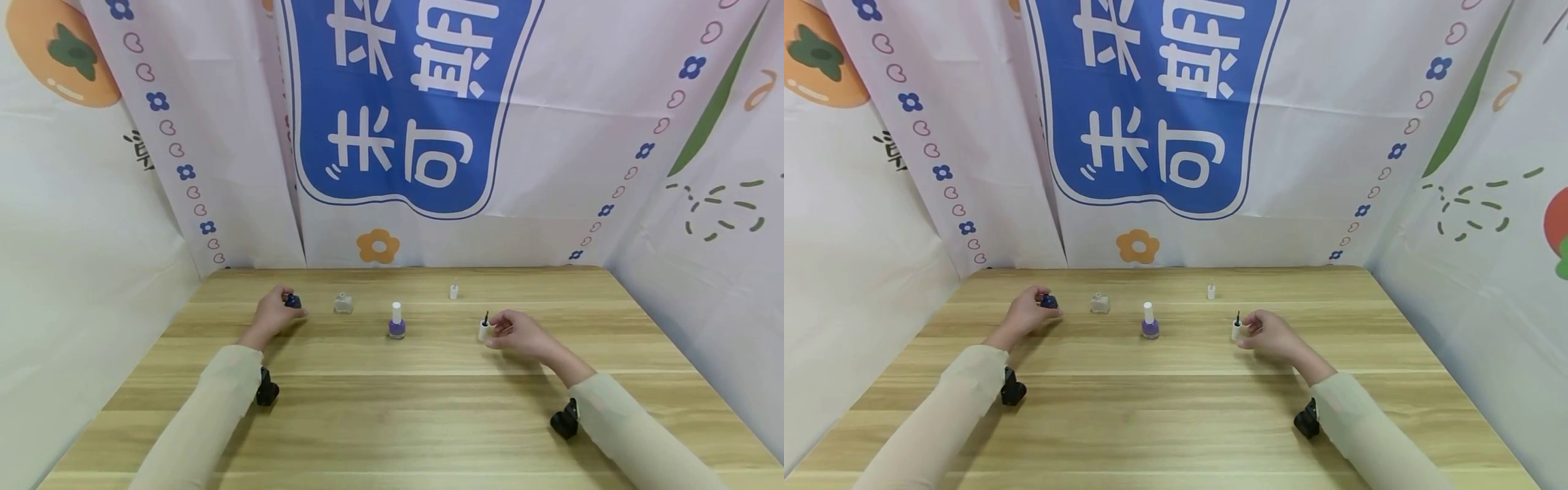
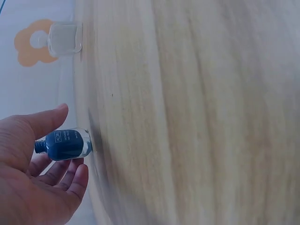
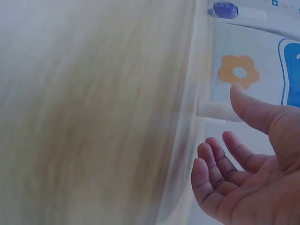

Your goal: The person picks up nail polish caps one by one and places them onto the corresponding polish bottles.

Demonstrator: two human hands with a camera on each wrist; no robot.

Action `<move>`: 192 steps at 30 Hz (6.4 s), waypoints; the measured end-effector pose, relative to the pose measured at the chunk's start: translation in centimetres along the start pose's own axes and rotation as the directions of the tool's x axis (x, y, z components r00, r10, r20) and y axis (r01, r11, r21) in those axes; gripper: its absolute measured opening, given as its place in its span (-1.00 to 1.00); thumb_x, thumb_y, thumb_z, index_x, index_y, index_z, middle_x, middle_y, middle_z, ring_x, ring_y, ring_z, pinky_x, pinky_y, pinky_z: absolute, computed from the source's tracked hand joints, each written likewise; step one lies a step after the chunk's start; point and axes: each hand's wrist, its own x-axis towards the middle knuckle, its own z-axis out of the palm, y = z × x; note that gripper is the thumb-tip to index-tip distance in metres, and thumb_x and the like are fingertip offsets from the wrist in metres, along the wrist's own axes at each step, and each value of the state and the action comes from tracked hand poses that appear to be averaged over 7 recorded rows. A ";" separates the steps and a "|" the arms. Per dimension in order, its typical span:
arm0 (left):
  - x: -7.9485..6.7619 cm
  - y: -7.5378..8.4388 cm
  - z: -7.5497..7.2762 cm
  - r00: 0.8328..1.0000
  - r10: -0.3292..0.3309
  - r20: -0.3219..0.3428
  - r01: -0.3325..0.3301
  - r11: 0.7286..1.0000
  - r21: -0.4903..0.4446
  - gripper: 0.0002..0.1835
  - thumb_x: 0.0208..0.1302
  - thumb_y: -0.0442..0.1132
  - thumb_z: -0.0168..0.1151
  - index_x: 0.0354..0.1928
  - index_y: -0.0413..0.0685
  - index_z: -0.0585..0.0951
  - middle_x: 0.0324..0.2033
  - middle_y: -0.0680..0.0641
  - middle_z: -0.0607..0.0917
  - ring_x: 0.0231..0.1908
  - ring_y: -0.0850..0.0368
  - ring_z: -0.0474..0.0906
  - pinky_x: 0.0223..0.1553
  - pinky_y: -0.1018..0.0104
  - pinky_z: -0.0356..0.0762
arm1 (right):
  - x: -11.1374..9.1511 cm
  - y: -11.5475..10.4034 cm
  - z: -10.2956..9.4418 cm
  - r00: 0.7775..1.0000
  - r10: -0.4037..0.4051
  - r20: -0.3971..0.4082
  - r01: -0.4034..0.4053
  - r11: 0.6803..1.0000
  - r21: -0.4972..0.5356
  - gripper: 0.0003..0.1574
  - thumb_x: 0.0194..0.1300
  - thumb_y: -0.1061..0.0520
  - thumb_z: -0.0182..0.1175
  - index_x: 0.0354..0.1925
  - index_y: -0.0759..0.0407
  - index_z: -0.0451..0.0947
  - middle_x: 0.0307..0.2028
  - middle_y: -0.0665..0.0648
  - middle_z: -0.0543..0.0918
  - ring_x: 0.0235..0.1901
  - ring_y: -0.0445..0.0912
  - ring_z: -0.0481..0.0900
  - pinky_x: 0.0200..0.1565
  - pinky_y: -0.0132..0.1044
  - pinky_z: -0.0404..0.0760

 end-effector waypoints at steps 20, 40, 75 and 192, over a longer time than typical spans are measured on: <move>0.2 -0.4 0.1 0.999 0.035 -0.034 -0.030 0.991 0.128 -0.55 0.31 -0.35 0.22 0.12 -0.55 0.40 0.09 -0.54 0.45 0.14 -0.41 0.36 0.17 -0.16 0.32 | 1.2 -1.1 1.3 0.999 0.035 -0.025 -0.037 0.992 -0.120 -0.86 0.25 0.21 0.31 -0.27 0.22 0.53 -0.32 0.11 0.56 -0.30 -0.03 0.44 -0.22 -0.17 0.44; -0.2 -0.9 -0.8 0.995 0.072 -0.071 -0.066 0.994 0.086 -0.56 0.30 -0.28 0.23 0.11 -0.47 0.46 0.01 -0.45 0.53 0.03 -0.33 0.47 0.04 -0.11 0.45 | 1.2 -1.2 0.9 0.999 0.005 -0.046 -0.012 0.988 -0.152 -0.89 0.27 0.19 0.30 -0.33 0.20 0.56 -0.35 0.10 0.60 -0.30 -0.04 0.51 -0.21 -0.14 0.48; -4.9 4.1 0.0 0.981 0.191 0.010 -0.188 0.971 -0.150 -0.64 0.28 -0.23 0.31 0.02 -0.29 0.53 -0.02 -0.29 0.58 -0.15 -0.07 0.60 -0.20 0.21 0.61 | -1.4 -4.3 -1.6 0.991 -0.117 -0.071 0.121 0.991 0.052 -0.80 0.40 0.21 0.17 -0.13 0.36 0.44 -0.21 0.24 0.62 -0.18 0.04 0.62 -0.18 -0.04 0.63; -11.7 12.6 12.0 0.808 0.495 0.321 -0.383 0.854 -0.353 -0.78 0.21 -0.27 0.38 -0.10 -0.12 0.69 -0.39 -0.04 0.65 -0.44 0.15 0.50 -0.45 0.41 0.48 | -2.4 -10.7 5.8 0.915 -0.404 -0.008 0.403 0.909 0.103 -0.80 0.20 0.17 0.38 -0.22 0.20 0.59 -0.37 0.03 0.59 -0.40 0.00 0.54 -0.38 -0.33 0.56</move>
